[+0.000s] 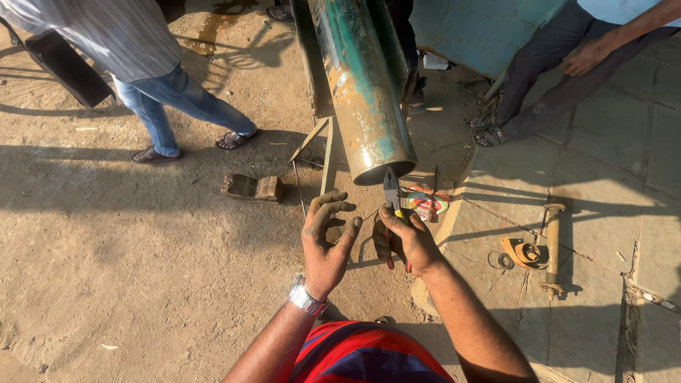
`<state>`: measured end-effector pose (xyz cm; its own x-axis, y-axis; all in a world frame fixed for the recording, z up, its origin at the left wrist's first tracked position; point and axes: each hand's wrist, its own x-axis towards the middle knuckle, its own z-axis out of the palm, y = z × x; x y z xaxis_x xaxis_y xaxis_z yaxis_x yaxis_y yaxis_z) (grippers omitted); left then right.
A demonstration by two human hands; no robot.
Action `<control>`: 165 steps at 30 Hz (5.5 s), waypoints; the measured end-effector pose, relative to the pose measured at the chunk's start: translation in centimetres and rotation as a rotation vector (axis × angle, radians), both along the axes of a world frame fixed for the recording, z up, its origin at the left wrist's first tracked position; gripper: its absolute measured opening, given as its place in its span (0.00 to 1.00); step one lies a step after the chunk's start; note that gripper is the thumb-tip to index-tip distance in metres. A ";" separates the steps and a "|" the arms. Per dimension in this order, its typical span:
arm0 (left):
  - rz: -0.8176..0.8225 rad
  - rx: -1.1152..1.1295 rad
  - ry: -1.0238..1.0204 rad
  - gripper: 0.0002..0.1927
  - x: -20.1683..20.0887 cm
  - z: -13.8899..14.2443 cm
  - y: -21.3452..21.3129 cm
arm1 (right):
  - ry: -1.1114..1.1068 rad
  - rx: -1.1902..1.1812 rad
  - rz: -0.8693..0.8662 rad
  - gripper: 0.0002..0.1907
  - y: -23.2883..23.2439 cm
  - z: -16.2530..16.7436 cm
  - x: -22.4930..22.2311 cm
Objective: The person uses pliers to repeatedly trim small pieces of metal wire protruding from the edge of a large metal cylinder. They hold the cylinder with one hand and use the pliers with the other to snip the wire, then rotate the cylinder to access different spots.
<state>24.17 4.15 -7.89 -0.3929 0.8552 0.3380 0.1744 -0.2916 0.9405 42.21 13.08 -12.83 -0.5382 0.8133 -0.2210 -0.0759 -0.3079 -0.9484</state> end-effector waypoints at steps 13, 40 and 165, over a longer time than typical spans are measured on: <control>-0.004 -0.041 0.009 0.13 1.2 0.5 -1.3 | -0.073 0.542 -0.156 0.15 -1.6 0.4 3.8; 0.138 0.184 -0.061 0.08 3.3 3.7 0.6 | -0.325 0.573 0.110 0.18 -6.6 4.9 5.4; -0.052 -0.096 -0.352 0.12 2.2 -1.5 -0.5 | -0.150 0.809 -0.133 0.07 2.1 -5.6 3.1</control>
<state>26.34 3.68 -9.39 -0.4264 0.8981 0.1075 -0.1770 -0.1994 0.9638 45.36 15.20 -18.42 -0.4380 0.8065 0.3972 0.0810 0.4755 -0.8760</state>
